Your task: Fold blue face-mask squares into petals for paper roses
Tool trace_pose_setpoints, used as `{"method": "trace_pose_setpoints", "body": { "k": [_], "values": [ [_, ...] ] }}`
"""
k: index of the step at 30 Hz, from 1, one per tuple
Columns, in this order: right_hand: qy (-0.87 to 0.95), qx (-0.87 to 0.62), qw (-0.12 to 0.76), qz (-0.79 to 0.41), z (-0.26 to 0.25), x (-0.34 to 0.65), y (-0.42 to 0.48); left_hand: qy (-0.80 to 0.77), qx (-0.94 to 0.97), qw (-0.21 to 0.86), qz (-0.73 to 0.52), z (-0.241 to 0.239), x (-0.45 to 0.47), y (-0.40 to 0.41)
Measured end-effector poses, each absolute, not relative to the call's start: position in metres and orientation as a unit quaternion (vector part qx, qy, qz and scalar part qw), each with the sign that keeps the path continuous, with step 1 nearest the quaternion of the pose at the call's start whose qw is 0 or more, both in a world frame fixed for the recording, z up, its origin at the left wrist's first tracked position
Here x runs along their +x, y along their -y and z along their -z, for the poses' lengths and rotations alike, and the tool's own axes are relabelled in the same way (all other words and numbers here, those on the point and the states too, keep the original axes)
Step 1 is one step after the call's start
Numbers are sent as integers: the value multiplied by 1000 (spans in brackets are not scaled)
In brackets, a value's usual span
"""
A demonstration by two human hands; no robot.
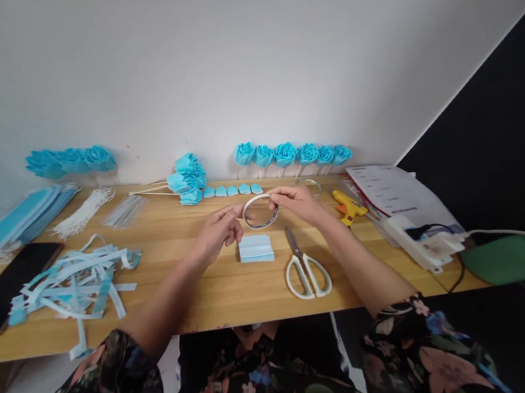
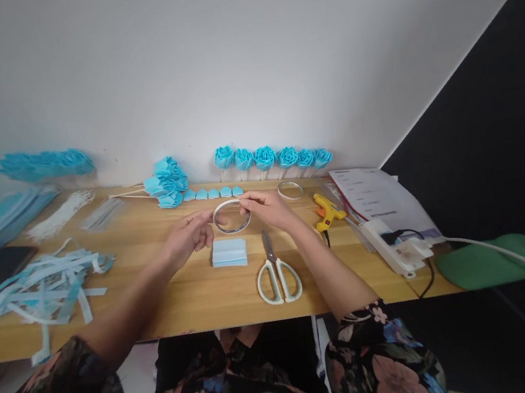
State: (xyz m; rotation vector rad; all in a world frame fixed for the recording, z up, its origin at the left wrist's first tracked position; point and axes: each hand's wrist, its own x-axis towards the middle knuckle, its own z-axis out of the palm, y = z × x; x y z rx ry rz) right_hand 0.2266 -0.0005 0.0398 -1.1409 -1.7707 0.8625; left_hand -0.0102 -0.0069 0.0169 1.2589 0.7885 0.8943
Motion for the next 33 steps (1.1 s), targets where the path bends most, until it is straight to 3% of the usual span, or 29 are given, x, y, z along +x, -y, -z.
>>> {"method": "trace_pose_setpoints", "body": {
  "k": [3,9,15,33],
  "values": [
    [688,-448,432,-373,-39,218,-3,-307,511,707,-380,-18,-11,8],
    [548,-376,497,-558,-18,210,2,-231,442,763,-411,-20,-12,8],
    [493,-367,528,-586,-10,206,7,-202,448,780,-388,-19,-10,13],
    [672,-432,497,-339,-16,218,14,-279,493,760,-318,-19,-13,8]
  ]
}}
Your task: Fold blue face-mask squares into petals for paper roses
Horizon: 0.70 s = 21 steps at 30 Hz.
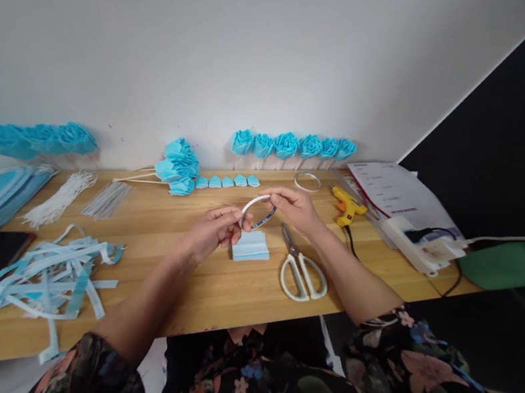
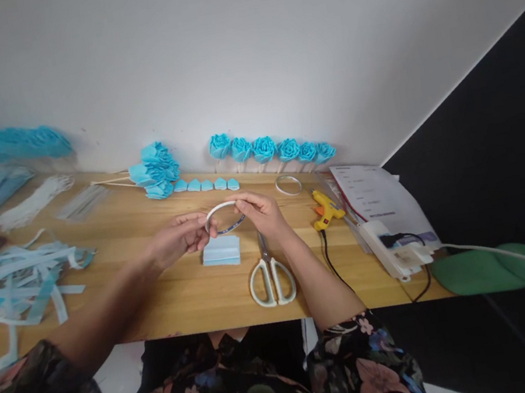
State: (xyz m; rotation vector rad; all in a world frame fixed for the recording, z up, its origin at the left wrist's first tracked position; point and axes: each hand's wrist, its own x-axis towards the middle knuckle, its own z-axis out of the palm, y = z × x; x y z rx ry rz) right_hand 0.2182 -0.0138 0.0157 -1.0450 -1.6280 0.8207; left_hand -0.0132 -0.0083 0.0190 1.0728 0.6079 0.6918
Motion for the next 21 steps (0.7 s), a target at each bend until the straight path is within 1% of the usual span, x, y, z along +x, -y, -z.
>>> {"method": "trace_pose_setpoints", "body": {
  "k": [6,9,12,18,21],
  "values": [
    [657,-431,484,-385,-13,211,17,-296,484,762,-312,-14,-13,6],
    [658,-438,480,-382,-12,209,18,-292,486,771,-291,-14,-13,7],
    [642,-436,495,-391,-11,208,18,-274,493,773,-290,-16,-13,8],
    [575,-402,537,-468,-9,207,12,-233,469,776,-351,-17,-12,8],
    [564,-382,540,-494,-8,207,11,-225,469,783,-340,-14,-11,9]
  ]
}}
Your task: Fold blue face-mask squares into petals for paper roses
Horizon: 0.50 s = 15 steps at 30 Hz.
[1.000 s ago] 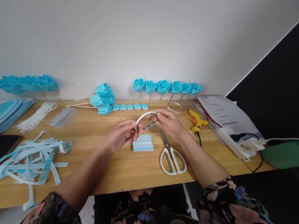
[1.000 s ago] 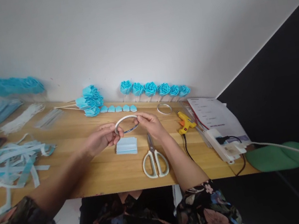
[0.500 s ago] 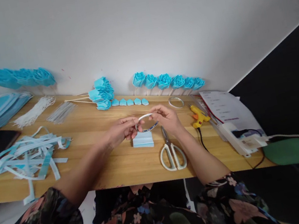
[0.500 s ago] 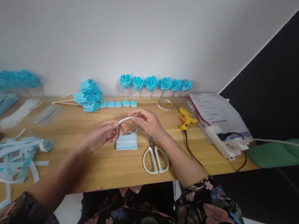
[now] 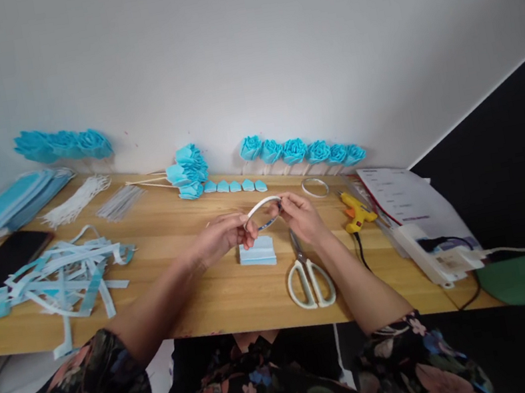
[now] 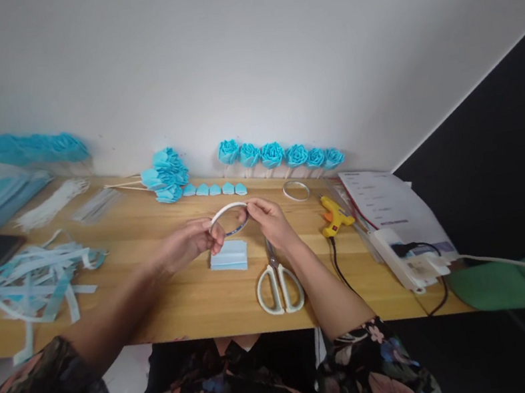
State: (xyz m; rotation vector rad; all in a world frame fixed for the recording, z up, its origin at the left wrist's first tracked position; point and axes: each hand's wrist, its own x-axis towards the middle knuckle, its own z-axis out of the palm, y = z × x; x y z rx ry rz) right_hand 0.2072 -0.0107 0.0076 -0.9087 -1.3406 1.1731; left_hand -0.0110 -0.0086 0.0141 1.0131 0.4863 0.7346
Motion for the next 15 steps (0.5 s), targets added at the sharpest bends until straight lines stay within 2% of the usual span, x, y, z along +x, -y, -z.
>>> {"method": "trace_pose_setpoints", "body": {
  "k": [8,15],
  "values": [
    [563,-376,546,-493,-5,209,10,-243,491,781,-300,-10,-11,9],
    [575,-382,548,-473,-5,211,10,-234,469,789,-322,-8,-11,8]
  ]
}}
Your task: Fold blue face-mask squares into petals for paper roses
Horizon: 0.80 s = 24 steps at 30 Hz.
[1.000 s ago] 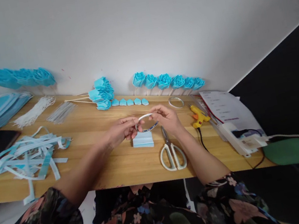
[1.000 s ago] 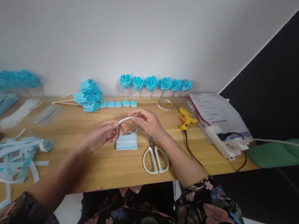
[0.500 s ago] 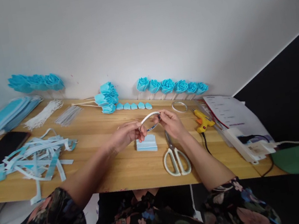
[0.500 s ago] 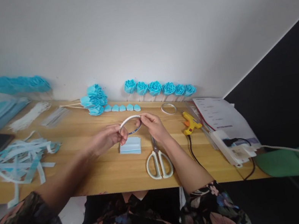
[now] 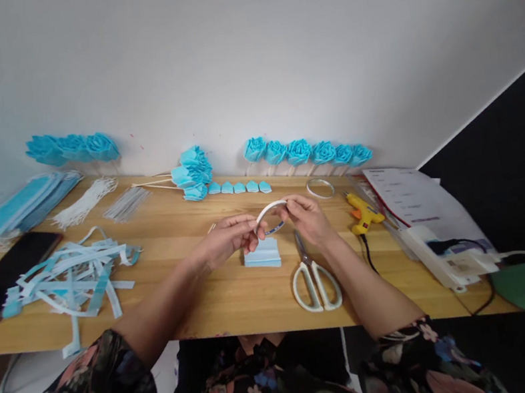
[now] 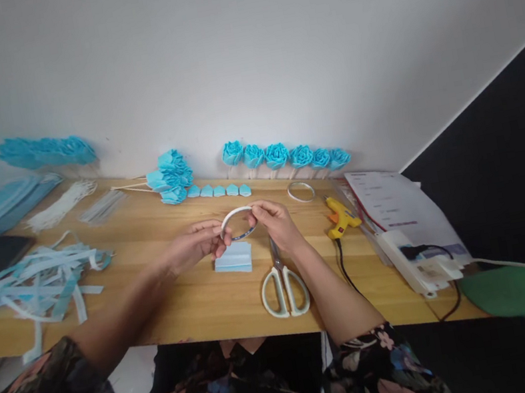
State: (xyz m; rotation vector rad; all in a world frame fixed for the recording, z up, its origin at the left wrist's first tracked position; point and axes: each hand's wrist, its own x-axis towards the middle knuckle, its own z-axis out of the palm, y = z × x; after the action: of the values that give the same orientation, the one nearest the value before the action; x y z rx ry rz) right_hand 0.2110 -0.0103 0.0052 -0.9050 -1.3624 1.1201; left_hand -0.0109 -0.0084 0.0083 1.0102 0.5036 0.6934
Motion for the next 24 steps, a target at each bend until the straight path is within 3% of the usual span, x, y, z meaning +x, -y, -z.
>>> {"method": "trace_pose_setpoints", "body": {
  "k": [24],
  "values": [
    [548,-375,558,-499,-6,207,10,-224,447,787,-361,-13,-8,9]
  ]
}}
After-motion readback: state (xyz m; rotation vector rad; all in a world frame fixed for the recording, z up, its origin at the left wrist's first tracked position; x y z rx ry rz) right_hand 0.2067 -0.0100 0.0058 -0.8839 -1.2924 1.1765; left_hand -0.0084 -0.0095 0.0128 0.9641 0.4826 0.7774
